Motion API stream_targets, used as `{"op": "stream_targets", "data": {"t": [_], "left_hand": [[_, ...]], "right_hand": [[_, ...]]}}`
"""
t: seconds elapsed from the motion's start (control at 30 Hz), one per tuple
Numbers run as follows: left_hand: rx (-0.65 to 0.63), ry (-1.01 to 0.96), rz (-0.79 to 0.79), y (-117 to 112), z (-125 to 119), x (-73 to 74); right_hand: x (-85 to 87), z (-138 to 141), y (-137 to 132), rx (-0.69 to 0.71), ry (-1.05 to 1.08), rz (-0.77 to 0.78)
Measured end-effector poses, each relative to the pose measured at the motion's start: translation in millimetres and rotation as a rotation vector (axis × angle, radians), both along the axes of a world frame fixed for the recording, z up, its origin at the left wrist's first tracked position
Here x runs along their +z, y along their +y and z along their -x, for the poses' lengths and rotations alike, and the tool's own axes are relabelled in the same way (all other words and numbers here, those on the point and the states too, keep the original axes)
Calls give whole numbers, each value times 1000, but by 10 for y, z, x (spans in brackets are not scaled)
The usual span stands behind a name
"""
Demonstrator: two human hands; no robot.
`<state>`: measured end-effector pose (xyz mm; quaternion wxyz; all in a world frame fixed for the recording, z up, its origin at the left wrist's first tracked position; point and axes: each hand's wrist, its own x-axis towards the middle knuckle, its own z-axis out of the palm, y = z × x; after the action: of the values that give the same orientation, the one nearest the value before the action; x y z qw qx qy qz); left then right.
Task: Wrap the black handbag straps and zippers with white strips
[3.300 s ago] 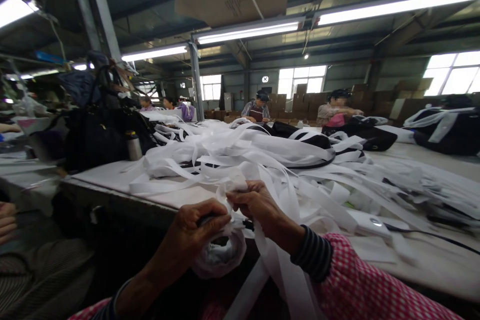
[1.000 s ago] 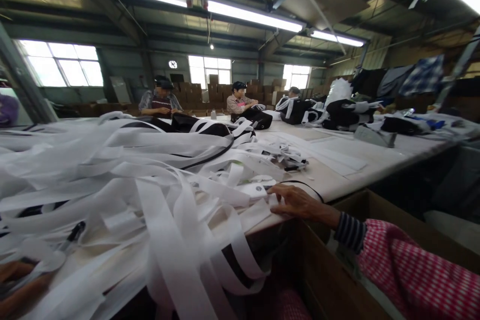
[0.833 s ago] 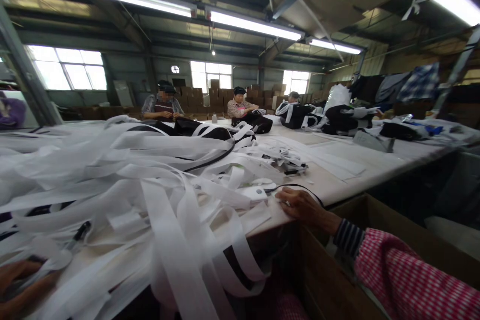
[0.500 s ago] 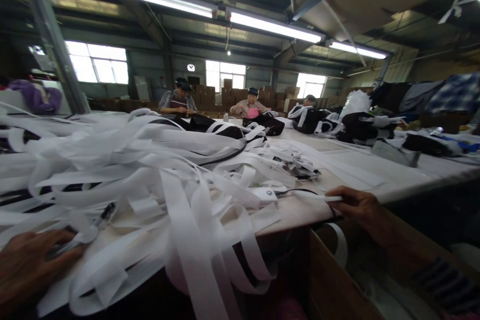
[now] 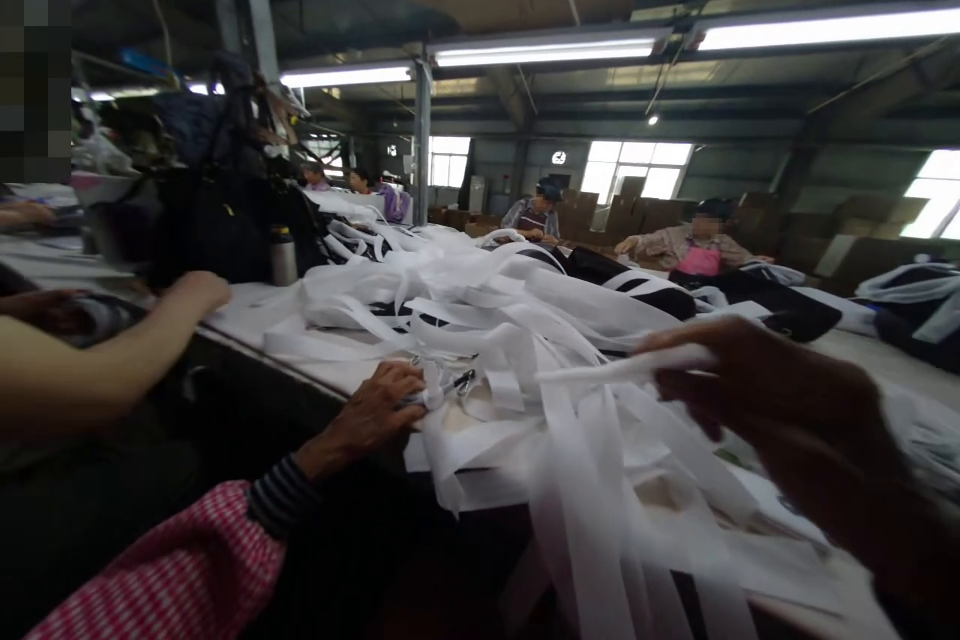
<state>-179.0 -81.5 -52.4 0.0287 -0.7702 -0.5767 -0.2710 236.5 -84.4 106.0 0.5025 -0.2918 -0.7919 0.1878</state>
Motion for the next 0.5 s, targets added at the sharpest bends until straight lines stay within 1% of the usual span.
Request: {"op": "stream_targets", "data": {"t": [0.07,0.1,0.13,0.2,0.27,0.37,0.5], "left_hand": [[-9,-43,-11,-31,12,-12],[-11,-54,-18,-47,11,-22],[-9,-66,-27,-61,10,-36],[25,-117,-45,-82,12,-75],[84,-205,-63,-85,32,-117],[156,-333,-32,-70,82,-144],[132,-357,78,-61,116,-100]], "right_hand": [[60,686,5,199,24,81],[73,961,46,276,46,90],[78,1188,109,333,51,107],[77,1509,269,421,57,140],[57,1695,446,489,54,206],[-27,1853,711,555,27,341],[-242,2066,1012,512,-58,535]]}}
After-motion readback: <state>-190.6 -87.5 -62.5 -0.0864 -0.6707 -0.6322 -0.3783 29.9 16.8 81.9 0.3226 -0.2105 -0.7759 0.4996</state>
